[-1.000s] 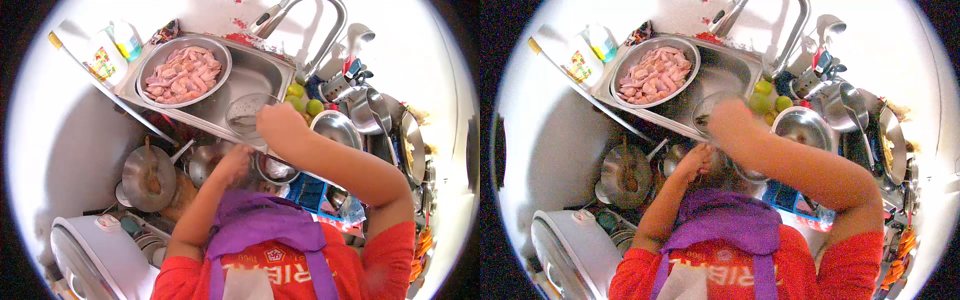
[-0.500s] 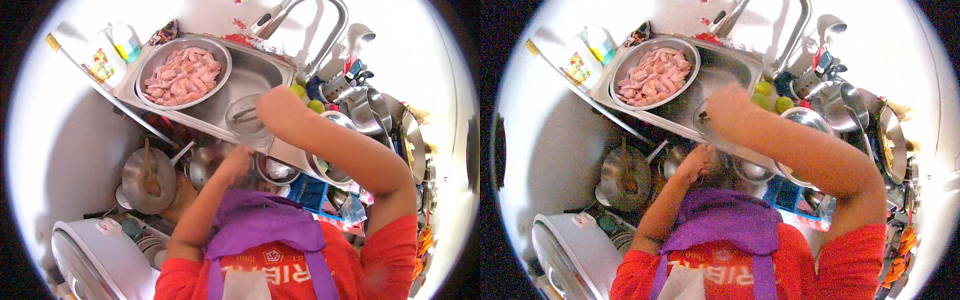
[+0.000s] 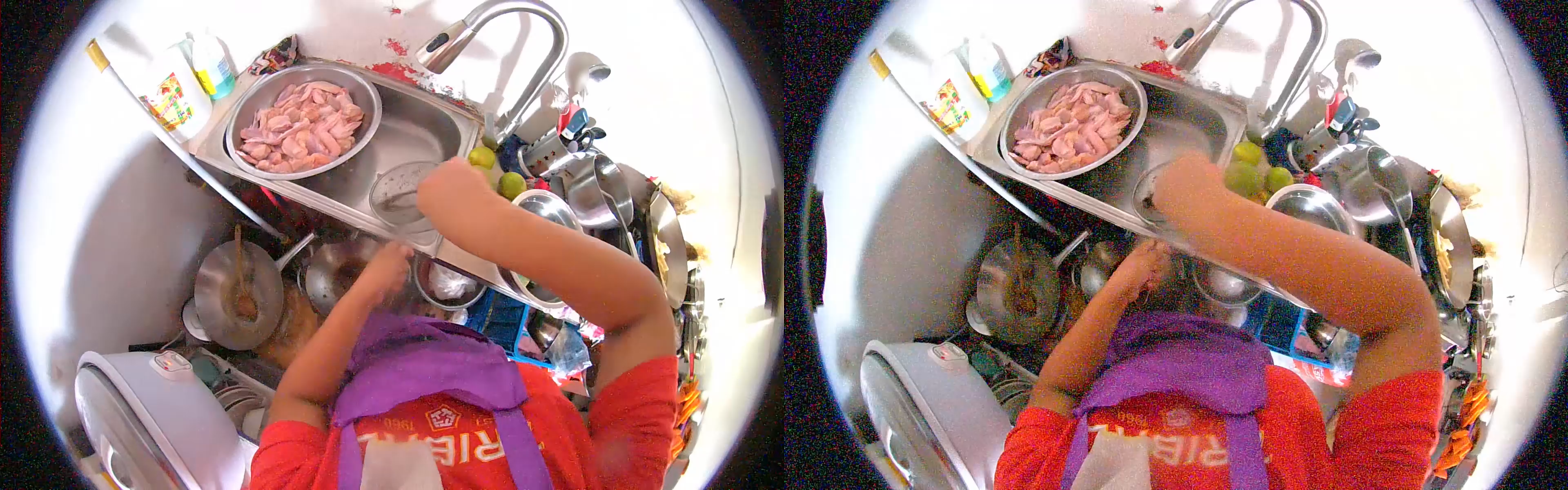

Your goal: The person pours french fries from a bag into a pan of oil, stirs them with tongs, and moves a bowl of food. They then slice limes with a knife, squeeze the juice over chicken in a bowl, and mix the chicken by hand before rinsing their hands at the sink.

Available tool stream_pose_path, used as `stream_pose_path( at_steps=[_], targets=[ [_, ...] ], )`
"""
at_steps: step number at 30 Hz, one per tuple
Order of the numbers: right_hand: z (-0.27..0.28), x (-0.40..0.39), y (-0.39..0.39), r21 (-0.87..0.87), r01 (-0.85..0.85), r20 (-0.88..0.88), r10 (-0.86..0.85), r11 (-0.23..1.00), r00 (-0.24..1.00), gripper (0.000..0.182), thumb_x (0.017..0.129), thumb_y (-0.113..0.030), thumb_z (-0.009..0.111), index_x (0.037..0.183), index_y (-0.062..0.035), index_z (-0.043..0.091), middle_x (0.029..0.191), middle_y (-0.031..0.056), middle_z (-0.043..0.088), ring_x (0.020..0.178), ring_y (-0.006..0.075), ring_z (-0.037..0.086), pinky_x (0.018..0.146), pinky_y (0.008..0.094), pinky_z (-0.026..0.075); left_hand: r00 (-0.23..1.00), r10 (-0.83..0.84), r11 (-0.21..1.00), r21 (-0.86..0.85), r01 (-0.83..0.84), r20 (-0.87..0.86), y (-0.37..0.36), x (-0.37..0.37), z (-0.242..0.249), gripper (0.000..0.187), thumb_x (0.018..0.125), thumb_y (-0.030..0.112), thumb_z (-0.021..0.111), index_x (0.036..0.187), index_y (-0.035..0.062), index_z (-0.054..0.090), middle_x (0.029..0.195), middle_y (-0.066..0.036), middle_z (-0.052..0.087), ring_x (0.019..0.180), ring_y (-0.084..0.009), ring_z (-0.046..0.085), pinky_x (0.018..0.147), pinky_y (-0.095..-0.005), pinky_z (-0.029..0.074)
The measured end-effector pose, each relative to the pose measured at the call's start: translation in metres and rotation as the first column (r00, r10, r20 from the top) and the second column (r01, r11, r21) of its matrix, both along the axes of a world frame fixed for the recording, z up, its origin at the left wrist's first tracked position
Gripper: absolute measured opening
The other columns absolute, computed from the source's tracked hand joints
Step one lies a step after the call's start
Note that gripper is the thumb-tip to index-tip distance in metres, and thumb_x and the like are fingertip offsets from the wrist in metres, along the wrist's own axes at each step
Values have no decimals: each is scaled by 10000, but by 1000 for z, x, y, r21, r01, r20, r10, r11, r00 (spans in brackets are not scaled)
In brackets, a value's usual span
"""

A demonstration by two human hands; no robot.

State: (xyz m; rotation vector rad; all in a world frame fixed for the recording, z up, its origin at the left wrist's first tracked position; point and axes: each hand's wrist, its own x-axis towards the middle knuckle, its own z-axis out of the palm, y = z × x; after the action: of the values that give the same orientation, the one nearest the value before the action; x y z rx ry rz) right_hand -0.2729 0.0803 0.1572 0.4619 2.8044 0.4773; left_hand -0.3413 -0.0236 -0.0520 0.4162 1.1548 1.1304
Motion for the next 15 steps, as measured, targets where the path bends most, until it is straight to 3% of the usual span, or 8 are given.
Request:
stream_pose_path(
  at_steps=[4,7,10,12,14,15],
  targets=[
    [-6,5,18,12,-67,-104,67,998,992,70,634,-63,611,662,-72,674,661,107,640,662,252,645,572,362,496,997,21,1000,-12,-20,70,0,-5,10,134,896,255,434,942,135,473,610,25,400,448,-92,358,369,-246,277],
    [43,17,-5,36,-127,-11,127,991,992,61,637,-80,620,665,-73,673,660,99,640,663,246,644,578,360,495,1000,2,1000,-11,-3,-24,-5,0,9,141,903,257,421,946,138,485,633,16,416,460,-102,373,376,-255,288],
    [13,11,-2,19,-73,-14,74,997,997,57,640,-92,623,662,-80,675,656,93,641,660,245,646,577,352,496,993,-22,998,54,28,-115,-1,3,0,157,905,257,418,946,127,495,661,11,432,476,-104,378,385,-256,293],
    [-18,4,15,41,-38,26,37,998,999,58,643,-96,622,659,-86,678,650,87,641,656,244,647,568,347,497,967,6,980,194,45,-256,2,0,-24,161,905,248,417,965,119,492,656,10,424,482,-108,375,395,-264,302],
    [-12,2,18,67,-74,29,72,995,997,61,645,-103,622,659,-92,680,647,82,642,649,242,647,558,346,495,968,17,985,169,26,-251,4,-7,-19,165,903,235,418,983,111,491,665,4,427,493,-115,381,407,-274,317],
    [8,7,11,76,-124,24,123,989,992,63,646,-107,622,661,-96,682,647,79,643,645,242,647,552,348,493,986,11,998,68,0,-166,2,-6,1,166,902,227,419,991,107,491,676,-2,433,502,-120,389,415,-279,327]
  ],
)
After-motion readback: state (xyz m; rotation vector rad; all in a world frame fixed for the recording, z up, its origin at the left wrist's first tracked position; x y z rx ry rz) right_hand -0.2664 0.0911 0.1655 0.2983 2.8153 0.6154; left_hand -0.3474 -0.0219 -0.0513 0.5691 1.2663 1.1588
